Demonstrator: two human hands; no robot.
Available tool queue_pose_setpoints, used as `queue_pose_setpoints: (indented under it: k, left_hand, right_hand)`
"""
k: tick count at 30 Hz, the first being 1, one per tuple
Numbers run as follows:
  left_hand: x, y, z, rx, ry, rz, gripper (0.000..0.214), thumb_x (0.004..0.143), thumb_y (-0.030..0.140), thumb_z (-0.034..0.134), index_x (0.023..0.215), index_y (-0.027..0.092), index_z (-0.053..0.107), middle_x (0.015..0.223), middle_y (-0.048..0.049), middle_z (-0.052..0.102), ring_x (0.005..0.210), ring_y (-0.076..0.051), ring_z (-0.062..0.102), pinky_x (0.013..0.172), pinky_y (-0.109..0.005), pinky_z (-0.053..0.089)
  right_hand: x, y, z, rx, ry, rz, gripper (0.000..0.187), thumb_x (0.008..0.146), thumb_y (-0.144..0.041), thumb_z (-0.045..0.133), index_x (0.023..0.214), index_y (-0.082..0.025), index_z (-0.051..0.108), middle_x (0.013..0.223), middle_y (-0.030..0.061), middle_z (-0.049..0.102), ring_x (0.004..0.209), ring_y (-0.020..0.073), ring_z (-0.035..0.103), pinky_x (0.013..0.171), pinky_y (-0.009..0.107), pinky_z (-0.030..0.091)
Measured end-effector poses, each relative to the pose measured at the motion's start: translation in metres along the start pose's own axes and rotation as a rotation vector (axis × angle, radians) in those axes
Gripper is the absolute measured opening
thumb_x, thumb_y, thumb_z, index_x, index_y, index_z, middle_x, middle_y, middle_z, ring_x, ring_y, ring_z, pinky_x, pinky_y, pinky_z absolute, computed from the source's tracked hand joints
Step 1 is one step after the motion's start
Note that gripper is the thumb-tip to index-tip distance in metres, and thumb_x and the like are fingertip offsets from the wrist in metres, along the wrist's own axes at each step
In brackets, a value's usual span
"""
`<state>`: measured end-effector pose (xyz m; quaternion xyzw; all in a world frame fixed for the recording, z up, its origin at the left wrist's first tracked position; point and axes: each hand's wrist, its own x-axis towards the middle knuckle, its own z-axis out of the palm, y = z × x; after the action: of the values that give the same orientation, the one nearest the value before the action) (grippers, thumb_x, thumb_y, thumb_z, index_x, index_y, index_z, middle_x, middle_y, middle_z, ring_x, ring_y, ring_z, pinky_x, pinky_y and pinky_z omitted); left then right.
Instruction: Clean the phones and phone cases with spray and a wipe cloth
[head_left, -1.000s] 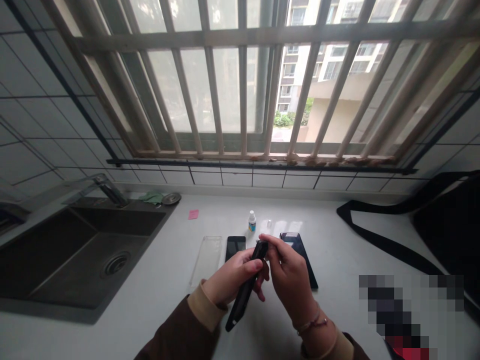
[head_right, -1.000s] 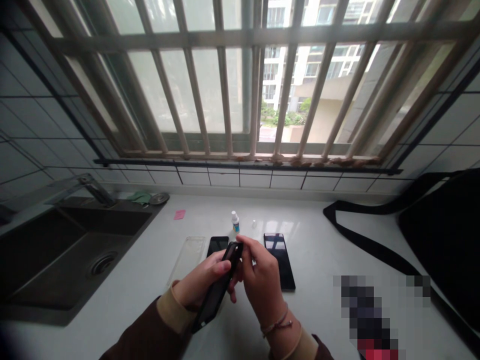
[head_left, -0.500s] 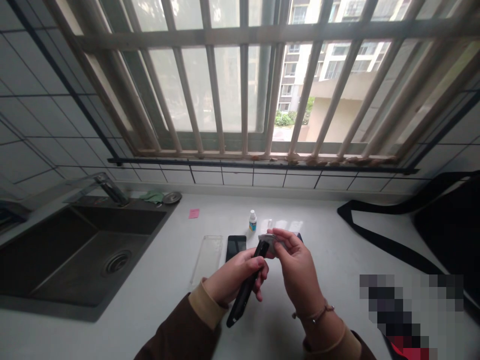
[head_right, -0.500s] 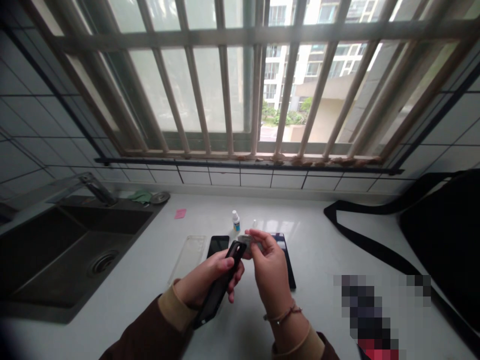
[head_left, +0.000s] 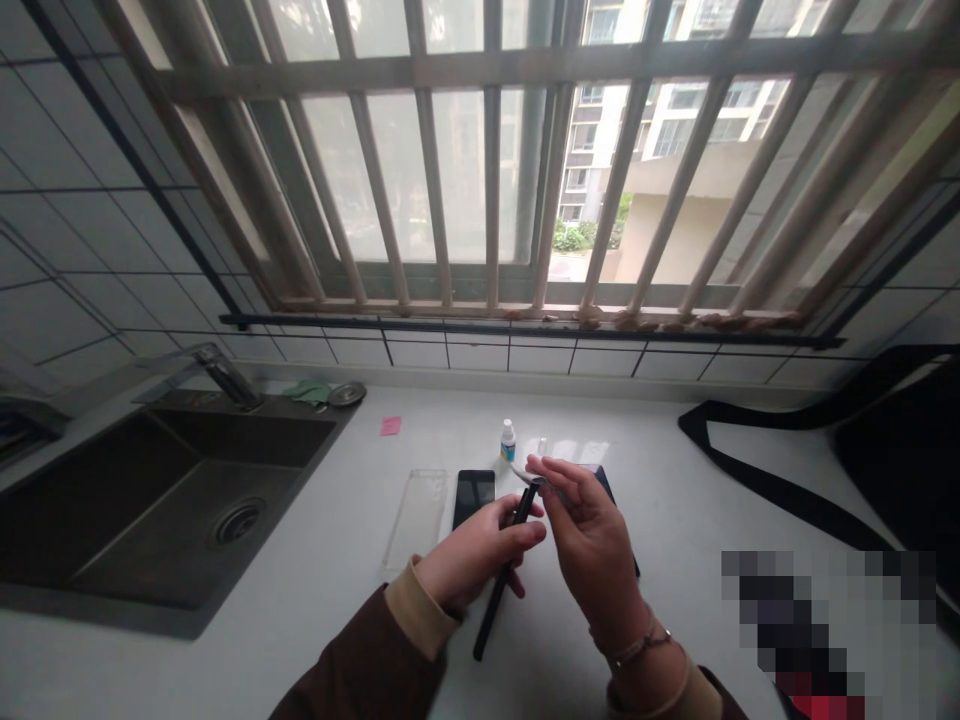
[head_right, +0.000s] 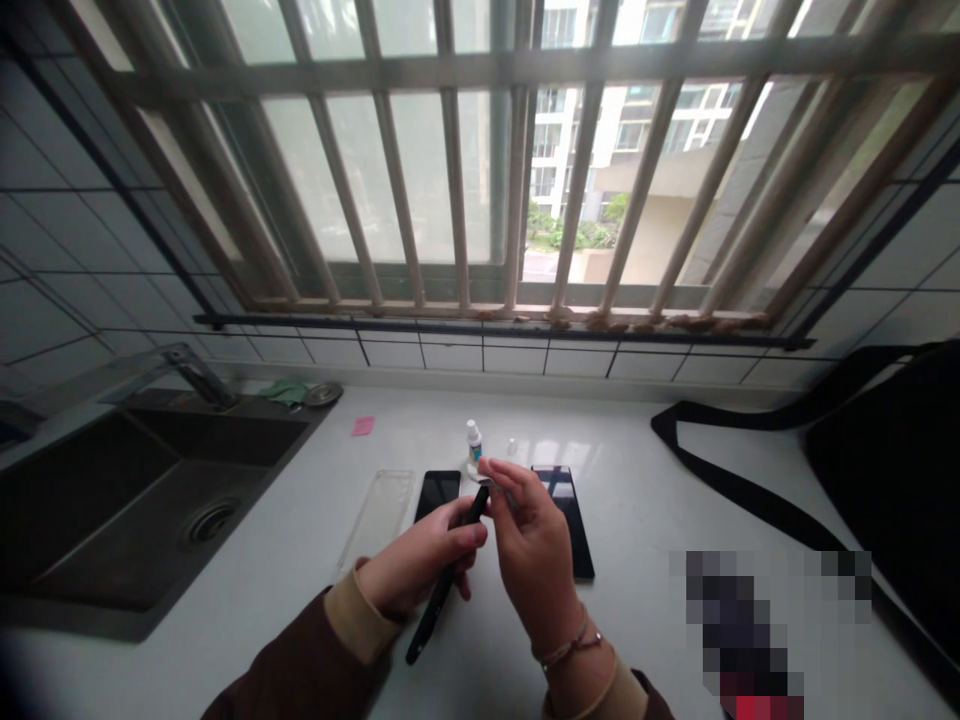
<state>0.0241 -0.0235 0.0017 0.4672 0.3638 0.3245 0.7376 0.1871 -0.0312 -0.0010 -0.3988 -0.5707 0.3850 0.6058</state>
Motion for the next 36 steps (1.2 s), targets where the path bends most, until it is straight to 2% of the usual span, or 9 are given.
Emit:
queue_pose_setpoints:
  k: [6,10,16,19,22,25,31,34,36]
  left_hand:
    - [0.0,0.002,0.001,-0.02,0.11,-0.043,0.057,0.086,0.052,0.076,0.125,0.015,0.056,0.079,0.0034,0.045,0.064,-0.011,0.045,0.051,-0.024,0.055]
    - [0.0,0.003,0.001,-0.009,0.06,-0.046,0.059,0.084,0.054,0.079,0.123,0.016,0.056,0.08,0.0024,0.048,0.064,-0.012,0.048,0.049,-0.023,0.053]
    - [-0.001,-0.002,0.001,-0.083,0.1,0.044,0.076,0.074,0.076,0.079,0.118,0.016,0.063,0.084,0.0,0.052,0.061,-0.011,0.049,0.045,-0.02,0.048]
    - [-0.001,0.002,0.003,-0.205,0.093,0.11,0.07,0.078,0.071,0.078,0.118,0.015,0.067,0.086,-0.0033,0.059,0.064,-0.012,0.056,0.055,-0.021,0.053]
    - [0.0,0.008,0.004,-0.348,0.109,0.151,0.049,0.086,0.043,0.084,0.125,0.016,0.068,0.099,-0.0089,0.07,0.081,-0.016,0.068,0.077,-0.025,0.058]
    - [0.002,0.009,0.003,-0.436,0.203,0.15,0.042,0.087,0.026,0.084,0.125,0.018,0.067,0.107,-0.0098,0.074,0.085,-0.018,0.073,0.081,-0.028,0.059]
    - [0.009,0.008,-0.003,-0.579,0.439,0.244,0.036,0.086,0.021,0.081,0.12,0.018,0.067,0.111,-0.0129,0.078,0.094,-0.025,0.077,0.088,-0.037,0.062]
    - [0.01,0.013,-0.012,-0.614,0.635,0.31,0.033,0.088,0.023,0.078,0.118,0.019,0.067,0.103,-0.0116,0.079,0.084,-0.025,0.078,0.081,-0.04,0.065]
    - [0.01,0.017,-0.018,-0.644,0.706,0.357,0.032,0.09,0.024,0.073,0.122,0.017,0.067,0.109,-0.0139,0.079,0.087,-0.025,0.078,0.081,-0.04,0.065]
  right_hand:
    - [0.003,0.003,-0.002,-0.443,-0.017,-0.179,0.033,0.104,-0.023,0.058,0.135,-0.029,0.066,0.137,0.008,0.072,0.118,0.0252,0.075,0.099,0.038,0.064]
    - [0.001,-0.002,-0.001,-0.417,-0.013,-0.305,0.031,0.105,-0.016,0.055,0.132,-0.028,0.064,0.128,0.0061,0.075,0.111,0.0204,0.077,0.092,0.031,0.066]
    - [-0.002,-0.002,0.001,-0.462,-0.035,-0.427,0.031,0.104,-0.011,0.053,0.129,-0.027,0.063,0.13,0.0097,0.073,0.127,0.0239,0.07,0.105,0.042,0.062]
    - [0.0,-0.001,0.001,-0.437,0.005,-0.375,0.028,0.105,-0.012,0.052,0.128,-0.026,0.06,0.13,0.0101,0.073,0.131,0.0245,0.067,0.108,0.045,0.059]
    - [0.001,0.0,0.001,-0.386,0.08,-0.267,0.023,0.106,-0.017,0.053,0.127,-0.026,0.057,0.126,0.009,0.076,0.128,0.0244,0.07,0.107,0.044,0.059]
    - [0.0,0.003,0.003,-0.304,0.068,-0.184,0.02,0.106,-0.021,0.055,0.125,-0.027,0.054,0.123,0.0087,0.078,0.129,0.0249,0.069,0.107,0.044,0.058]
    - [-0.005,0.004,0.01,-0.07,-0.063,-0.055,0.017,0.107,-0.028,0.056,0.121,-0.029,0.048,0.122,0.0102,0.079,0.128,0.0249,0.07,0.105,0.043,0.058]
    - [-0.006,0.004,0.016,0.1,-0.121,0.095,0.018,0.106,-0.036,0.06,0.116,-0.028,0.047,0.12,0.0102,0.08,0.123,0.0246,0.072,0.103,0.042,0.057]
    - [-0.006,0.004,0.019,0.203,-0.15,0.19,0.023,0.104,-0.041,0.063,0.112,-0.028,0.046,0.119,0.0103,0.08,0.117,0.0245,0.074,0.098,0.041,0.058]
